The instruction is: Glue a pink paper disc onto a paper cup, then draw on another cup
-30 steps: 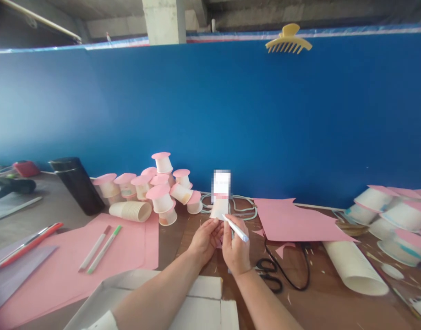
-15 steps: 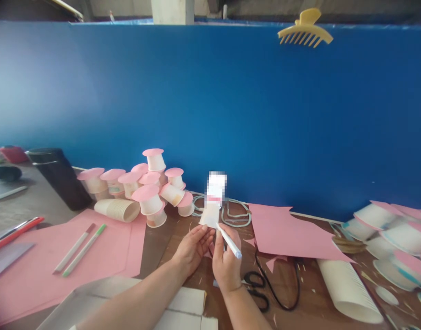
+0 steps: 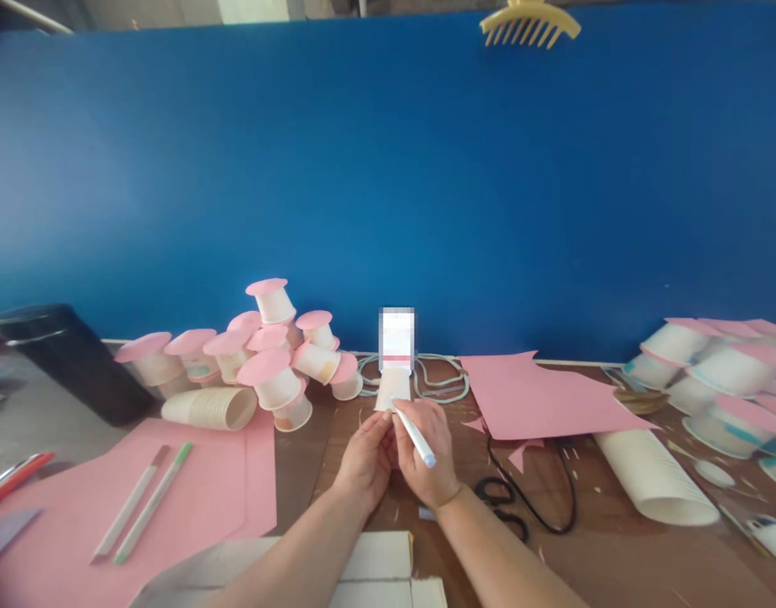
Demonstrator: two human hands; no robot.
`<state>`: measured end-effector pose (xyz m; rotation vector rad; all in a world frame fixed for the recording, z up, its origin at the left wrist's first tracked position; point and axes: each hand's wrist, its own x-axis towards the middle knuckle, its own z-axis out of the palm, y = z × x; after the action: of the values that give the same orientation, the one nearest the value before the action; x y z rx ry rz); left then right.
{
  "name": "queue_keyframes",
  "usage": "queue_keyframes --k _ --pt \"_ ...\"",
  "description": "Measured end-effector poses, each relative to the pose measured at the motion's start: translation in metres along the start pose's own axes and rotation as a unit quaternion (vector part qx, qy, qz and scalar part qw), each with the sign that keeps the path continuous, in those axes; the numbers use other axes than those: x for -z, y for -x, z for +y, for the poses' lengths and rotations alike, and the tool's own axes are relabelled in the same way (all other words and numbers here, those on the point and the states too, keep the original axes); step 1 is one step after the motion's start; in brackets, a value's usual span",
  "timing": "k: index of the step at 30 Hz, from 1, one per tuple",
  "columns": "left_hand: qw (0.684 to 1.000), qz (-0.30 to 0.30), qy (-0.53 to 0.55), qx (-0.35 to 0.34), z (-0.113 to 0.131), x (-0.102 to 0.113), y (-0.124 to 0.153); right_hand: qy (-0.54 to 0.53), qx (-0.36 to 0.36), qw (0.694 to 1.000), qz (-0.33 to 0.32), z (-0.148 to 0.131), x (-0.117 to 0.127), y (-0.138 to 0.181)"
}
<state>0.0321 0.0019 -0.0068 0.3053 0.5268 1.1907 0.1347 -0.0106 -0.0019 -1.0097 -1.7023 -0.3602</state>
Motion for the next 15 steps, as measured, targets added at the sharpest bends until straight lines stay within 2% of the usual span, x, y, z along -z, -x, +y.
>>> queue_keyframes --k 4,11,15 --pt "0.999 -0.011 -0.029 -0.008 -0.003 0.002 -0.003 -0.003 0.011 1.000 -0.011 -0.008 0.003 -0.002" --pt "0.996 -0.002 -0.086 -0.008 -0.003 0.006 -0.004 -0.041 -0.034 0.998 -0.040 -0.023 0.012 0.002" --pt "0.994 -0.005 -0.105 -0.013 -0.002 0.006 -0.003 -0.055 -0.052 0.997 -0.031 -0.025 0.012 0.001"
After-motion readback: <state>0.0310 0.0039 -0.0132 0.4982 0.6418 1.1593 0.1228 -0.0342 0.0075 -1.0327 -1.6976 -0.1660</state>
